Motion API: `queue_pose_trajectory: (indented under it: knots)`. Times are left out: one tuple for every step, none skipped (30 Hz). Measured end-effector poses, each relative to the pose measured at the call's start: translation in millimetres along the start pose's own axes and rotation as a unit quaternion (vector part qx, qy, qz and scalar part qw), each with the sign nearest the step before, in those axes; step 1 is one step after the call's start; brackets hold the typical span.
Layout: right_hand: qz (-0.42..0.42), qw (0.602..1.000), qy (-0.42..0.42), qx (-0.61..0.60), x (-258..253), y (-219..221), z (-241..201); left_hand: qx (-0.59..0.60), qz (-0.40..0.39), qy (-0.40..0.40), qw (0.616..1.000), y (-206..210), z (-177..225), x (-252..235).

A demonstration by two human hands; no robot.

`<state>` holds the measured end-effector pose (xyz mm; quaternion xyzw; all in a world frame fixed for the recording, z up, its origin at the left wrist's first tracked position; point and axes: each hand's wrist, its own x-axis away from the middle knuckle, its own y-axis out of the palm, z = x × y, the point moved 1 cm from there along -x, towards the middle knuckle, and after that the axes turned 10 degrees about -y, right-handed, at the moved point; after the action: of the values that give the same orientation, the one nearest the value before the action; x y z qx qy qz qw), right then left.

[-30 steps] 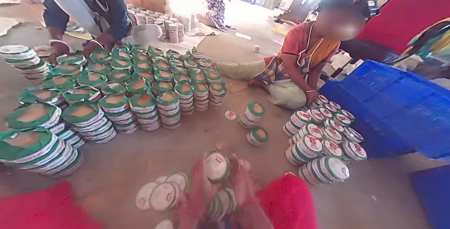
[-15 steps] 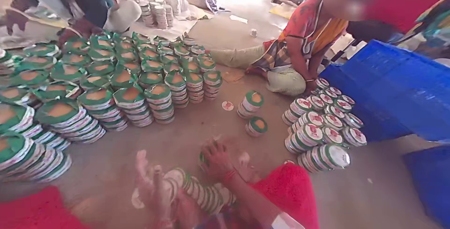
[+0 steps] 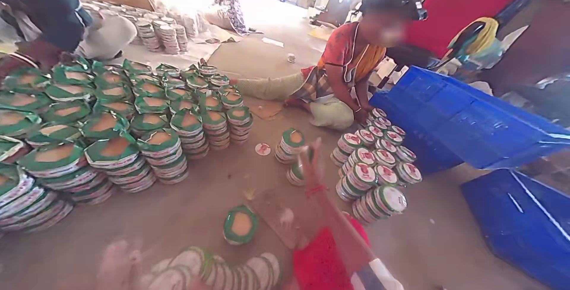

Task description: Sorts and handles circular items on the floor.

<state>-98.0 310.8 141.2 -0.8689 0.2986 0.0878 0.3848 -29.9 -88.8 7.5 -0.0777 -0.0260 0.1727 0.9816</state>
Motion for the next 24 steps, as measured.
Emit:
queue_pose_trajectory:
  knots:
    - [0.027,0.999,0.008,0.034,-12.2,-7.6,6.0,0.03,0.014,0.045,0.998,-1.9,-13.6,-11.7]
    - [0.046,0.996,0.012,0.081,-21.7,-6.4,16.4,0.064,0.039,0.062,0.995,1.7,-12.3,-17.5]
    - [0.035,0.99,0.015,0.133,-27.2,3.4,32.6,0.085,0.049,0.042,0.994,5.2,7.5,-13.0]
    - [0.002,0.982,0.016,0.19,-29.5,22.5,57.6,0.085,0.051,0.017,0.995,7.7,28.8,-4.5]
    - [-0.049,0.971,0.02,0.232,-28.8,45.8,84.8,0.067,0.037,-0.002,0.997,7.5,37.9,2.0]
    - [-0.102,0.959,0.034,0.264,-24.6,65.5,104.6,0.043,0.028,-0.008,0.999,7.0,37.0,5.3]
    - [-0.145,0.946,0.045,0.285,-25.0,78.4,111.3,0.019,0.031,-0.004,0.999,7.1,31.3,3.2]
    - [-0.172,0.939,0.055,0.293,-25.5,82.4,111.4,-0.002,0.035,-0.017,0.999,7.7,26.2,2.0]
    - [-0.192,0.934,0.064,0.293,-25.7,79.9,110.7,-0.016,0.036,-0.044,0.998,10.6,25.8,5.1]
    - [-0.201,0.933,0.068,0.291,-26.4,75.0,110.5,-0.022,0.032,-0.071,0.997,15.2,27.5,8.1]
    - [-0.206,0.935,0.069,0.279,-27.6,69.7,110.0,-0.029,0.008,-0.081,0.996,18.6,27.4,12.0]
    - [-0.204,0.943,0.068,0.255,-30.1,62.9,108.2,-0.024,-0.005,-0.074,0.997,21.7,23.9,13.3]
    - [-0.191,0.954,0.063,0.223,-28.5,54.5,105.9,-0.004,-0.014,-0.059,0.998,25.1,23.8,15.5]
    - [-0.161,0.966,0.05,0.196,-20.8,46.5,102.5,0.021,-0.026,-0.05,0.998,27.1,25.4,16.8]
    - [-0.135,0.974,0.032,0.18,-8.0,37.5,94.1,0.03,-0.041,-0.05,0.997,29.1,28.7,16.6]
    - [-0.132,0.974,0.018,0.184,11.6,27.6,79.0,0.028,-0.055,-0.058,0.996,31.1,30.0,17.6]
    - [-0.157,0.967,0.007,0.202,37.2,20.5,64.3,0.023,-0.066,-0.07,0.995,33.4,30.3,18.4]
    - [-0.206,0.952,-0.011,0.227,67.2,17.1,54.3,0.024,-0.075,-0.086,0.993,36.0,30.3,18.9]
    - [-0.266,0.931,-0.024,0.248,98.3,17.2,47.4,0.028,-0.082,-0.1,0.991,38.1,30.0,19.1]
    - [-0.316,0.912,-0.031,0.26,126.9,18.4,41.7,0.034,-0.089,-0.109,0.99,39.5,29.5,18.9]
    - [-0.358,0.892,-0.042,0.273,149.9,19.2,36.9,0.039,-0.095,-0.112,0.988,40.5,29.4,18.9]
    - [-0.398,0.874,-0.044,0.277,165.2,19.2,32.6,0.04,-0.098,-0.108,0.989,41.3,29.3,18.2]
    - [-0.429,0.856,-0.038,0.285,174.2,19.6,30.1,0.036,-0.097,-0.101,0.989,41.2,29.8,17.9]
    - [-0.448,0.843,-0.031,0.295,178.0,20.0,29.1,0.033,-0.094,-0.097,0.99,40.2,30.4,18.4]
